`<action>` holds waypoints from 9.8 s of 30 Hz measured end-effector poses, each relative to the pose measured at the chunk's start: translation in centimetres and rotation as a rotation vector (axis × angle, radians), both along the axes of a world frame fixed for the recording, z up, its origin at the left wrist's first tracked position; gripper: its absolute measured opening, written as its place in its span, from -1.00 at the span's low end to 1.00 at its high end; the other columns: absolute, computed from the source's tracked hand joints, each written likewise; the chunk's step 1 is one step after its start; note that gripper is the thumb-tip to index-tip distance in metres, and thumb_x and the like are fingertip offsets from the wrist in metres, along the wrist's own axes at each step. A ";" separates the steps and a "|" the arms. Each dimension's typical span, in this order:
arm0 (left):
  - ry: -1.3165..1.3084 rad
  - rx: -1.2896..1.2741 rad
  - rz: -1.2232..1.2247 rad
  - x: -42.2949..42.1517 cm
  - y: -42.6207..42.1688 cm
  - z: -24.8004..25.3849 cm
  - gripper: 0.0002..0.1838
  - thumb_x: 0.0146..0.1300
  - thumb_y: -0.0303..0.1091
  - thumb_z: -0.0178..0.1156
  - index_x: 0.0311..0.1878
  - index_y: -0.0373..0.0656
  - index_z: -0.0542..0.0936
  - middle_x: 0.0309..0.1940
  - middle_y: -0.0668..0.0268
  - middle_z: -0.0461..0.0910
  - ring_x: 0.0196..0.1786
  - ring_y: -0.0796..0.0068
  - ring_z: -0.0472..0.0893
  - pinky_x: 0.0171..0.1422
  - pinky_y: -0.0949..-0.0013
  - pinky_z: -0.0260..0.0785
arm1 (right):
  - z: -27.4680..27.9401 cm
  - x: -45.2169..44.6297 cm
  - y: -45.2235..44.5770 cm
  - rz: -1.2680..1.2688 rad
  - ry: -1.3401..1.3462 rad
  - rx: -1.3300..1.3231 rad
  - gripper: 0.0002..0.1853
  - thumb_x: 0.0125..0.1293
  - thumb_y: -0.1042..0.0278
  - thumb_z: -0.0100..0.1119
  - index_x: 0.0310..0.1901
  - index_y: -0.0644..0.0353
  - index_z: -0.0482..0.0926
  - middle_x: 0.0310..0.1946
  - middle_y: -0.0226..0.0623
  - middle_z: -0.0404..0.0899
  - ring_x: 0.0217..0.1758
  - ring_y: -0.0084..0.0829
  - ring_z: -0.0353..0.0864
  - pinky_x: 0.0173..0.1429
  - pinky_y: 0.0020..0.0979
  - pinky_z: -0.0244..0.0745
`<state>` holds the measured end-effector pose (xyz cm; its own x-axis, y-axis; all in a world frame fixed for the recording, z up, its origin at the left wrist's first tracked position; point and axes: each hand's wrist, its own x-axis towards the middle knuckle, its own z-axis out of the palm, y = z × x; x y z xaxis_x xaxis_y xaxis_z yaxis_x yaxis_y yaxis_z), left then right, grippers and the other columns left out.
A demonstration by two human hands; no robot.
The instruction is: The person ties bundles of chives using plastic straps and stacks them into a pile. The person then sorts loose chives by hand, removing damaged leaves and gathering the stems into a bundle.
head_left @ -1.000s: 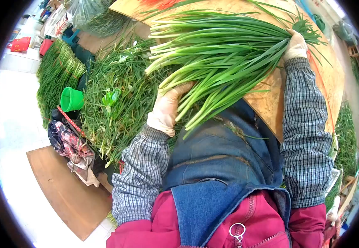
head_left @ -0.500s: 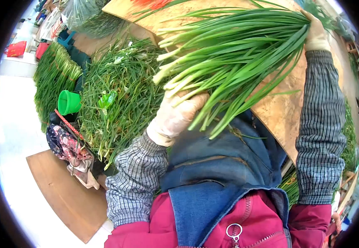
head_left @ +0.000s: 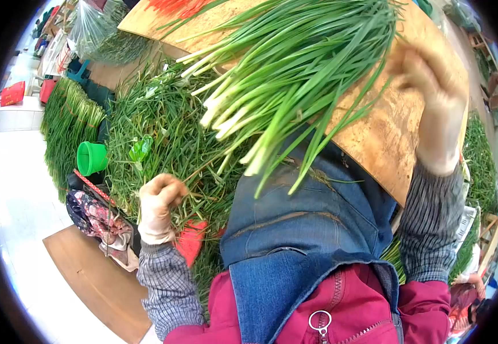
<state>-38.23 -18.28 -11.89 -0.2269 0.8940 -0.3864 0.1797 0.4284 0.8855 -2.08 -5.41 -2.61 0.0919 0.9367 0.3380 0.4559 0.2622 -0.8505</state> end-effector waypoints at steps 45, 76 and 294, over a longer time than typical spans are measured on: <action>-0.555 0.203 -0.520 4.4 0.0 6.3 -0.82 -0.03 -0.46 0.23 -0.61 -0.34 0.47 -0.57 -0.05 0.56 -0.54 0.22 0.57 -0.47 0.31 0.43 | -4.3 -8.0 -7.0 0.452 -0.215 0.094 -0.65 0.00 0.60 0.22 -0.11 0.16 0.55 -0.34 -0.29 0.58 -0.31 -0.36 0.59 -0.29 -0.47 0.49; -0.316 0.501 -0.413 4.9 12.9 9.8 -0.86 0.07 -0.43 0.05 -0.48 -0.32 0.48 -0.47 0.08 0.56 -0.43 0.34 0.57 -0.24 0.35 0.45 | -0.6 -1.8 -5.7 0.649 -0.185 0.377 -0.68 -0.10 0.60 0.33 -0.22 0.23 0.62 -0.25 -0.24 0.56 -0.27 -0.29 0.56 -0.26 -0.40 0.46; -0.056 0.172 0.026 -3.8 -1.1 2.2 -0.84 0.11 -0.58 0.07 -0.29 -0.45 0.59 -0.44 0.12 0.63 -0.53 0.52 0.57 -0.40 0.52 0.42 | -4.0 -6.8 -3.9 0.589 -0.838 0.356 -0.81 0.04 0.20 0.17 -0.52 0.13 0.50 -0.53 -0.34 0.45 -0.40 -0.30 0.52 -0.42 -0.32 0.48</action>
